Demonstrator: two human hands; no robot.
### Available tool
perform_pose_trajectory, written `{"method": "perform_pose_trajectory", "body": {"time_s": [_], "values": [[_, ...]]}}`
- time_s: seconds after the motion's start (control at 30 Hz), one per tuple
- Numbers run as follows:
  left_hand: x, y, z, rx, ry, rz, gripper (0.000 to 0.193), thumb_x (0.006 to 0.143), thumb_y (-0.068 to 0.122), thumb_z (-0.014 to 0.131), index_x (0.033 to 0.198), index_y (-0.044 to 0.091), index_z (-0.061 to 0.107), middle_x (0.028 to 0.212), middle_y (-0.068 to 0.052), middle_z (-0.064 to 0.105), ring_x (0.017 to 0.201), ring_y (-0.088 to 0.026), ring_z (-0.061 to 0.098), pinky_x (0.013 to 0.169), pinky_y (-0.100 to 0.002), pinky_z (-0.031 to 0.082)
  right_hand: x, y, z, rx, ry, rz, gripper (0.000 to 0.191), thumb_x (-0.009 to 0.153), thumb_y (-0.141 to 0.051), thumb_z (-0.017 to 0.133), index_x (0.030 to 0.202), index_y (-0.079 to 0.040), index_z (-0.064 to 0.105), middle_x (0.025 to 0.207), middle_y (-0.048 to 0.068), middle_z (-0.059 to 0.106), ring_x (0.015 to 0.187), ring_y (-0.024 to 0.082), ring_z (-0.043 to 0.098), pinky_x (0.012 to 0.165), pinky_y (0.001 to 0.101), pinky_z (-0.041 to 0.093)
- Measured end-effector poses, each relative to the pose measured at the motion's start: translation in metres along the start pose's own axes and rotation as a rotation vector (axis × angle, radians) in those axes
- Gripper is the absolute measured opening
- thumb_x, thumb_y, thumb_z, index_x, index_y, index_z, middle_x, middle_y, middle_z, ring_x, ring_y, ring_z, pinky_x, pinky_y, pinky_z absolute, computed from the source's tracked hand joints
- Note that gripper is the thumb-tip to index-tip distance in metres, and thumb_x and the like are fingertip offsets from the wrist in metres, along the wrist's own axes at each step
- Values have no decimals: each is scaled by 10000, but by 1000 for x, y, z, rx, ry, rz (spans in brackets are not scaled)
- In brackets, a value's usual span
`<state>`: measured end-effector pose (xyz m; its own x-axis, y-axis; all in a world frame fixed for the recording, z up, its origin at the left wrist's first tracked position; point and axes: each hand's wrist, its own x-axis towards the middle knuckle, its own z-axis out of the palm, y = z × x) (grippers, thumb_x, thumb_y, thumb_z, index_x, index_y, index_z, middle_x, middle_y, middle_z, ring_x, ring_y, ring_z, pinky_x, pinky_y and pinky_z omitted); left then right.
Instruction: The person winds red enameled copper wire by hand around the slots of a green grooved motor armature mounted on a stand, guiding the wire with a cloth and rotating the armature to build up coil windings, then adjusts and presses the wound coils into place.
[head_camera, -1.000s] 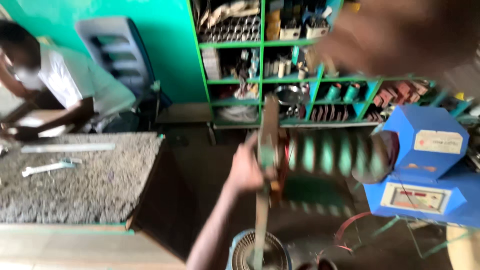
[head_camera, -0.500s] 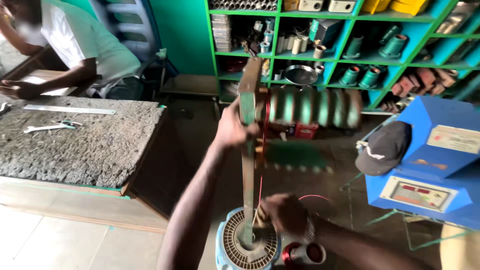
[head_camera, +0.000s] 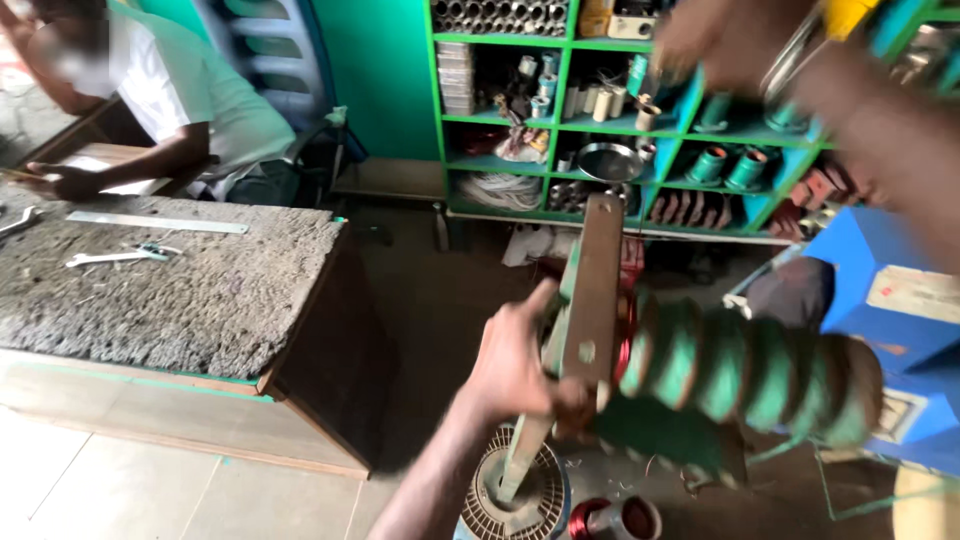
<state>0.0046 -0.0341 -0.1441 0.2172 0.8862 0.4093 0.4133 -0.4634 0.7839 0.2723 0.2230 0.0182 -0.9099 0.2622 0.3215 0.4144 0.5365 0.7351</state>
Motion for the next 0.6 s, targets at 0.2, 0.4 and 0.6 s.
{"method": "perform_pose_trajectory", "body": {"time_s": [0.2,0.4,0.6], "values": [[19,-19,-17,-146,39,12,801,533,265,798,1284,55,614,1005,-99,779,932,-217,767,868,-354,597,-38,-258,71,958,-44,237,133,856,-313,772,863,-188,728,767,12,629,698,219,671,633,406,493],[88,-64,-21,-45,159,-10,814,615,248,779,1385,62,591,1045,-125,788,997,-233,768,904,-360,581,-107,-348,-84,1213,77,83,103,856,-295,756,881,-199,730,789,16,639,710,223,675,631,405,499],[86,-60,-11,-11,165,67,981,559,294,813,1419,-17,456,1125,-153,773,1062,-270,752,951,-375,561,-109,-165,-185,540,225,-96,82,855,-278,741,900,-210,732,811,21,649,722,226,678,629,405,505]]}}
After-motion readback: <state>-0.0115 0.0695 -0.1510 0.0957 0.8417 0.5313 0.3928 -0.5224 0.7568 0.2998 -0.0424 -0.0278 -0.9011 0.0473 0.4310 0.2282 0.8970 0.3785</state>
